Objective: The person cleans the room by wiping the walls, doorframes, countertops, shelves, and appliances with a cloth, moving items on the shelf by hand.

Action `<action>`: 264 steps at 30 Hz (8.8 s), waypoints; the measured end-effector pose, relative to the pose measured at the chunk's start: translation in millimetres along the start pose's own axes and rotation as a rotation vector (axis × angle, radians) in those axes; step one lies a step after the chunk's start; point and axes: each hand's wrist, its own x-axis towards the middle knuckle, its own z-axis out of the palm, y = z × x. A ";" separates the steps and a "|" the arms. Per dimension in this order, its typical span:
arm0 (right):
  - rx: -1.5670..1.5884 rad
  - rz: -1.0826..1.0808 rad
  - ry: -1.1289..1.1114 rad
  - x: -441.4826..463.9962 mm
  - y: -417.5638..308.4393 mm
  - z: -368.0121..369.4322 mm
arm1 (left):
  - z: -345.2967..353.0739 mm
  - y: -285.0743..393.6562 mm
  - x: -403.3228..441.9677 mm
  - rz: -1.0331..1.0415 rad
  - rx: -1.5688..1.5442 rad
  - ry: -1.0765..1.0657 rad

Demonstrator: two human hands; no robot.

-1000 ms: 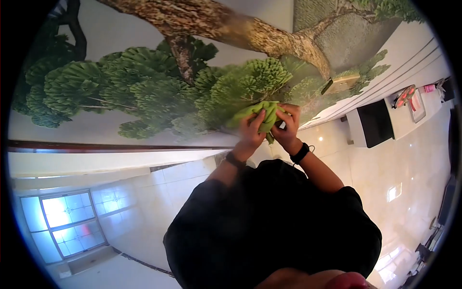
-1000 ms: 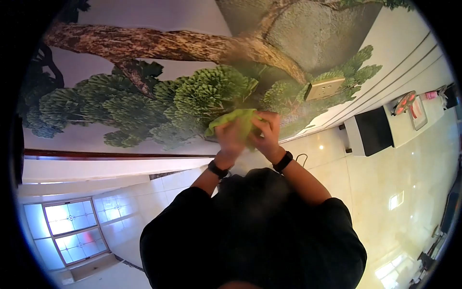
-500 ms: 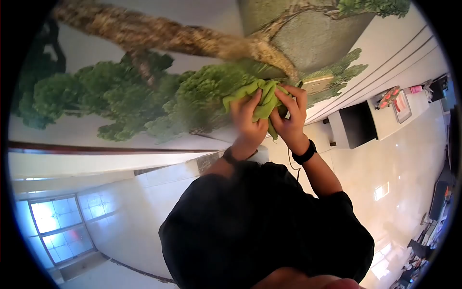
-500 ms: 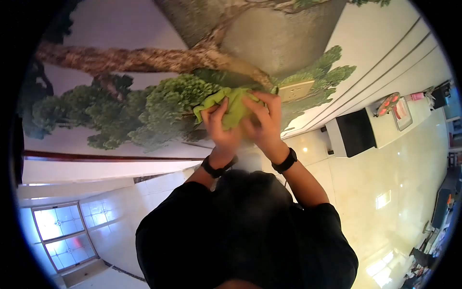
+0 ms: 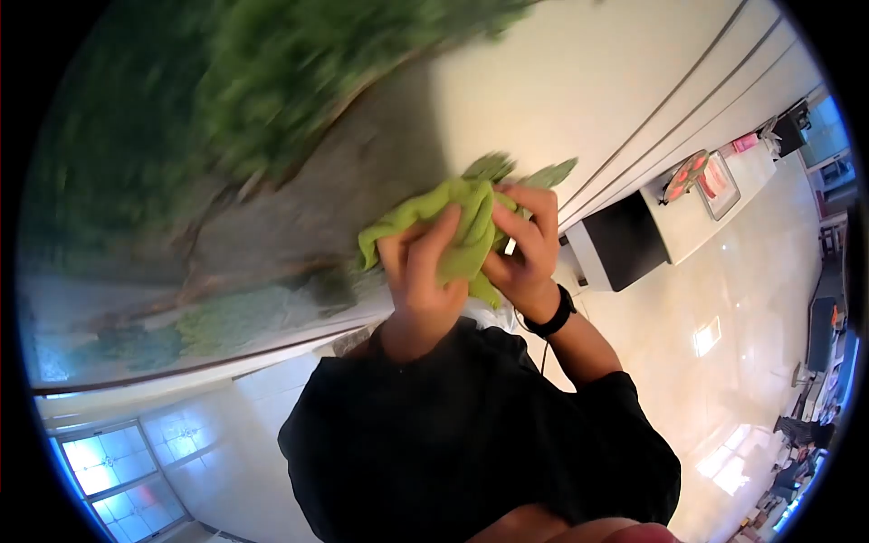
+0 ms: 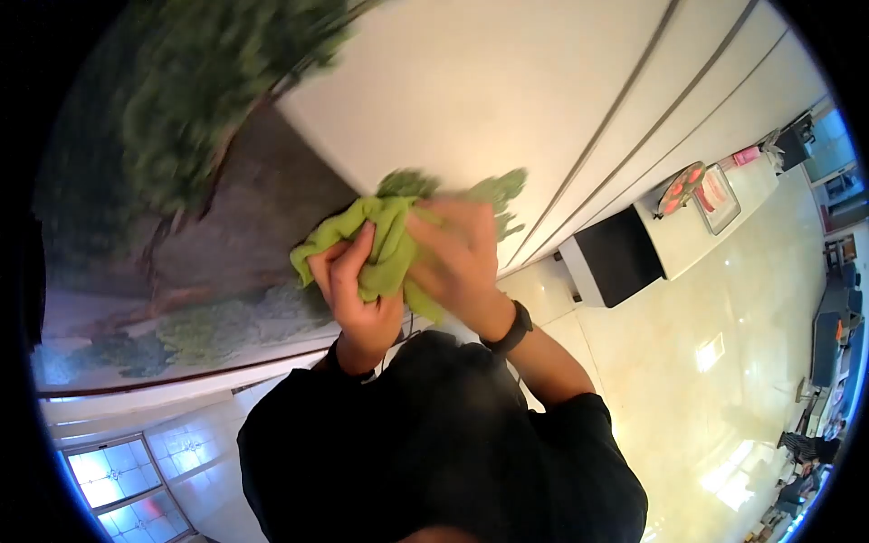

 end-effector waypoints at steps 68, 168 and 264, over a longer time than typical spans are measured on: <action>0.033 0.693 -0.600 -283.9 398.9 -468.3 | 540.9 115.6 -321.4 -0.763 -0.062 -0.699; -0.143 0.910 -0.704 -404.7 597.8 -658.1 | 814.7 174.9 -482.8 -1.053 -0.144 -0.756; -0.046 1.085 -0.862 -196.4 823.4 -1047.7 | 1195.5 416.7 -331.4 -0.914 -0.160 -1.107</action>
